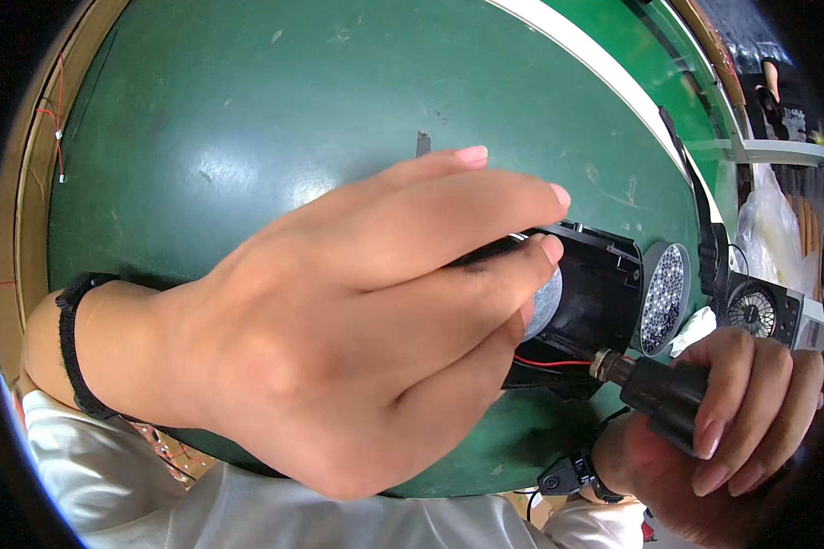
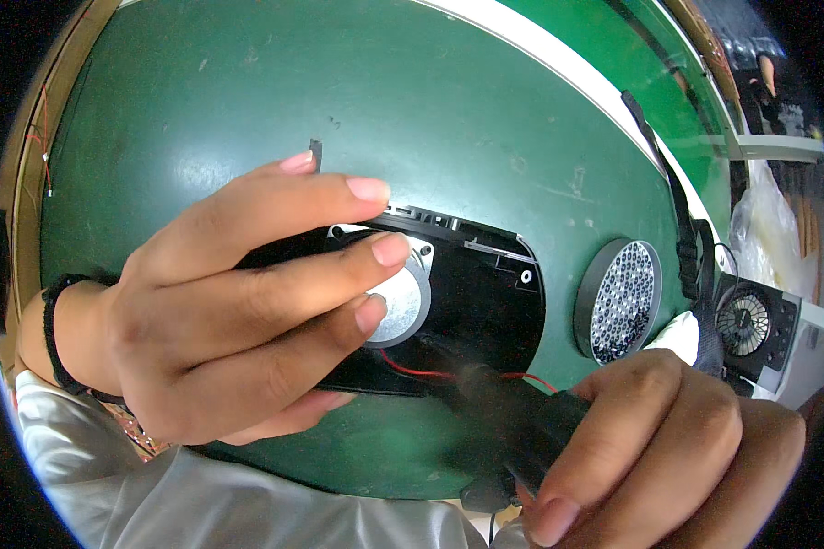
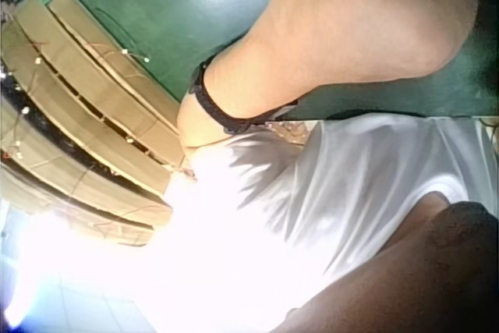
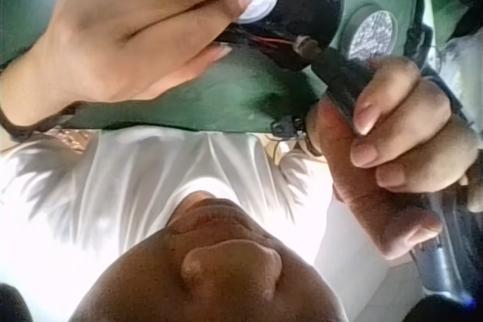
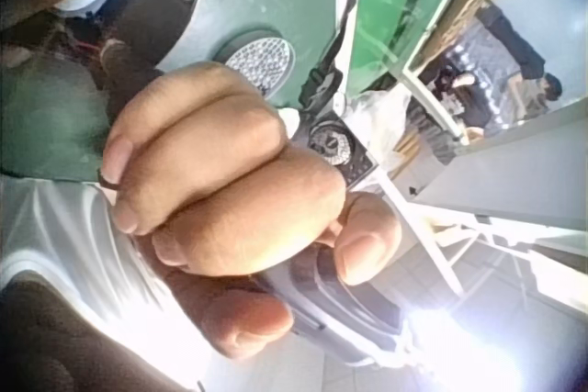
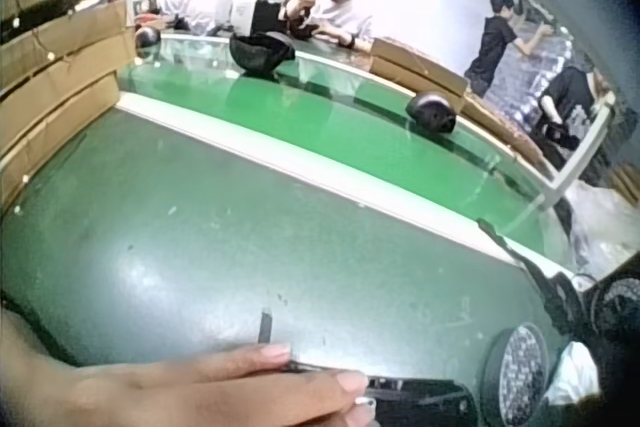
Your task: Assembling and screwing components into a plastic electronic housing on an assembly line.
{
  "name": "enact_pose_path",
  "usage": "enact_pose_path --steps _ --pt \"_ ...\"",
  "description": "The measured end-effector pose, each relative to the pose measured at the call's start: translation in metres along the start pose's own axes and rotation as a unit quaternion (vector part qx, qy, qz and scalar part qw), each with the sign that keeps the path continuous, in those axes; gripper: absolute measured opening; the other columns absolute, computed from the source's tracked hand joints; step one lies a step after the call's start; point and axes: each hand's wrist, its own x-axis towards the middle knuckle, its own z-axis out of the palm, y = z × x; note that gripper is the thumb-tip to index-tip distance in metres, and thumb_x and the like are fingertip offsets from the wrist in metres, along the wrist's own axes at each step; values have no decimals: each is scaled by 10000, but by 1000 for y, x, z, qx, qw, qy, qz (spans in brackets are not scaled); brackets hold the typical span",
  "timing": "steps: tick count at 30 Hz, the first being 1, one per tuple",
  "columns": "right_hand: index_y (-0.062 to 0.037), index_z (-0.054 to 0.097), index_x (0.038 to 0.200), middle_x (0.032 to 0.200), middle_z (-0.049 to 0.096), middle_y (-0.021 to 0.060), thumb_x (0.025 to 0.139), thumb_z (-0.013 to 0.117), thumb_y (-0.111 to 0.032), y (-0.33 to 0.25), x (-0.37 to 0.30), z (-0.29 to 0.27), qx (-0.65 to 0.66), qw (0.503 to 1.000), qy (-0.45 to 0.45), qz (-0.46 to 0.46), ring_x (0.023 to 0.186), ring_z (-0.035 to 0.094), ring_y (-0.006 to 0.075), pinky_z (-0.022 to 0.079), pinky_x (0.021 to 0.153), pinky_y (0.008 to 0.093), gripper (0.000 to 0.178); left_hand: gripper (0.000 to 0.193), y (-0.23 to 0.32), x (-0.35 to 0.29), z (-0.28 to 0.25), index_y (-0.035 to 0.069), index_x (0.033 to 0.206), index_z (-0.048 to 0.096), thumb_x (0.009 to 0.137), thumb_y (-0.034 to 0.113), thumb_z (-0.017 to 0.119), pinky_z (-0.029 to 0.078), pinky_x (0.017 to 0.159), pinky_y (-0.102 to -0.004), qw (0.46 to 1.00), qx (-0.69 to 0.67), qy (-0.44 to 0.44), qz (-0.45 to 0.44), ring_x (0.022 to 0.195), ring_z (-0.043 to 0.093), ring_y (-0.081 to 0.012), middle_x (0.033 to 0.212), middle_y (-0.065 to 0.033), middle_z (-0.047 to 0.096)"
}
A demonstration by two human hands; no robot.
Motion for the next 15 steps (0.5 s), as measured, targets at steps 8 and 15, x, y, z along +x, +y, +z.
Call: enact_pose_path --steps 8,15 --pt "-74 510 766 740 551 29 744 620 51 9 7 16 97 994 -31 51 634 525 89 435 705 194 169 325 15 0 6 -49 839 685 685 232 742 576 865 -528 996 -5 44 -81 995 696 -447 1018 -237 722" --pt "-126 469 726 661 488 -16 677 628 114 -1 10 3 226 974 -5 -33 562 462 68 396 626 213 292 346 12 9 -17 -64 1027 675 731 105 728 573 794 -456 971 -168 15 -167 947 685 -434 1118 -284 665"
